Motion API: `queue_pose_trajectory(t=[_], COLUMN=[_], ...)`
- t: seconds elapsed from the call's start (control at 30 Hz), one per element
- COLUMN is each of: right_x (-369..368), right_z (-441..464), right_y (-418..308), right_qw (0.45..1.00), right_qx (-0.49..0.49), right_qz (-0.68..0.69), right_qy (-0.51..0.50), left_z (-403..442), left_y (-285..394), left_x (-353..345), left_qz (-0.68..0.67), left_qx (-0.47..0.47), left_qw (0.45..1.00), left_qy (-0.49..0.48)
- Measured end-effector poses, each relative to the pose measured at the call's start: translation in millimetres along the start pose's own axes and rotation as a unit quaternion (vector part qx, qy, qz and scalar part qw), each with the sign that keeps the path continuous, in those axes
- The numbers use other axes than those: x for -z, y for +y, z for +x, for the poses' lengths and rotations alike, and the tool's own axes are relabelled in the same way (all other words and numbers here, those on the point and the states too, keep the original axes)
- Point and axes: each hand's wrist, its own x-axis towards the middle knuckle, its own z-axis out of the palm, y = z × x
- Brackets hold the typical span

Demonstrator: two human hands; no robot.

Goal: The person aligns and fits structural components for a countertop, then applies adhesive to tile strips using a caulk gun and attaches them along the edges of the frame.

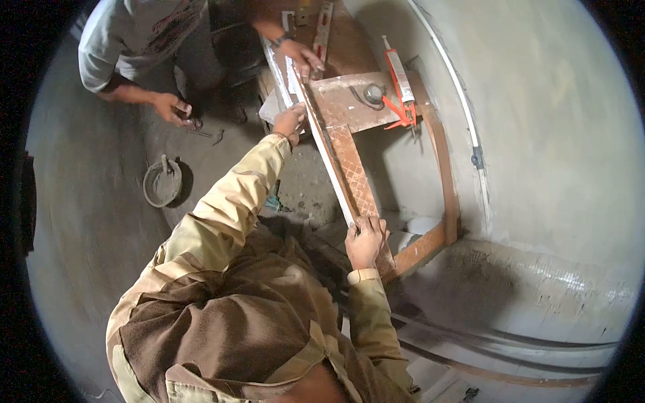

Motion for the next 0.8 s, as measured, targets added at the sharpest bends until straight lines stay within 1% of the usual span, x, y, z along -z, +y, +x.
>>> queue_pose_trajectory(t=[0.03, 0.07, 0.2, 0.33, 0.4, 0.43, 0.5, 0.53, 0.6, 0.63, 0.67, 0.73, 0.8], right_x=[-0.4, -0.8, 3.6, -1.3, -2.6, -3.1, -3.8, -4.0, -4.3, -4.2, -4.8, -6.7, -7.5], right_z=[1.9, 3.8, 10.8, 9.5, 8.2, 7.6, 5.8, 6.2, 7.1, 6.9, 7.2, 6.6, 7.6], right_y=[0.2, 0.7, -0.4, 3.8, 5.3, 6.0, 6.3, 6.3, 6.9, 7.2, 7.4, 8.4, 8.0], right_qw=[1.000, 1.000, 1.000, 0.999, 0.999, 0.999, 0.999, 0.999, 0.999, 0.999, 0.998, 0.998, 0.998], right_qx=[-0.002, -0.010, -0.013, -0.018, -0.018, -0.020, -0.021, -0.022, -0.019, -0.027, -0.034, -0.032, -0.033], right_qz=[-0.010, -0.009, 0.011, 0.025, 0.029, 0.031, 0.035, 0.035, 0.038, 0.041, 0.044, 0.049, 0.053], right_qy=[0.004, 0.007, 0.014, 0.016, 0.016, 0.017, 0.018, 0.019, 0.023, 0.019, 0.015, 0.018, 0.022], left_z=[0.8, 1.5, 19.8, 22.7, 17.4, 25.1, 42.7, 46.7, 51.6, 36.7, 24.5, 20.7, 24.9], left_y=[1.9, 4.0, -4.8, -6.7, -6.7, -9.6, -20.4, -24.3, -30.2, -20.6, -14.5, -15.5, -20.6], left_x=[4.7, 5.1, 9.0, 6.1, 2.7, 5.0, 12.0, 13.9, 14.2, 11.7, 7.2, 4.8, 2.8], left_qz=[0.023, 0.029, 0.045, 0.008, 0.033, 0.033, 0.102, 0.101, 0.108, 0.135, 0.134, 0.088, 0.087], left_qx=[0.017, 0.019, 0.014, 0.002, 0.001, -0.002, 0.030, 0.027, -0.004, -0.003, -0.007, -0.045, -0.060], left_qw=[0.999, 0.999, 0.998, 0.999, 0.999, 0.999, 0.993, 0.993, 0.993, 0.991, 0.991, 0.994, 0.993], left_qy=[-0.035, -0.040, -0.040, -0.043, 0.001, 0.002, 0.058, 0.059, 0.053, 0.024, 0.026, -0.049, -0.043])
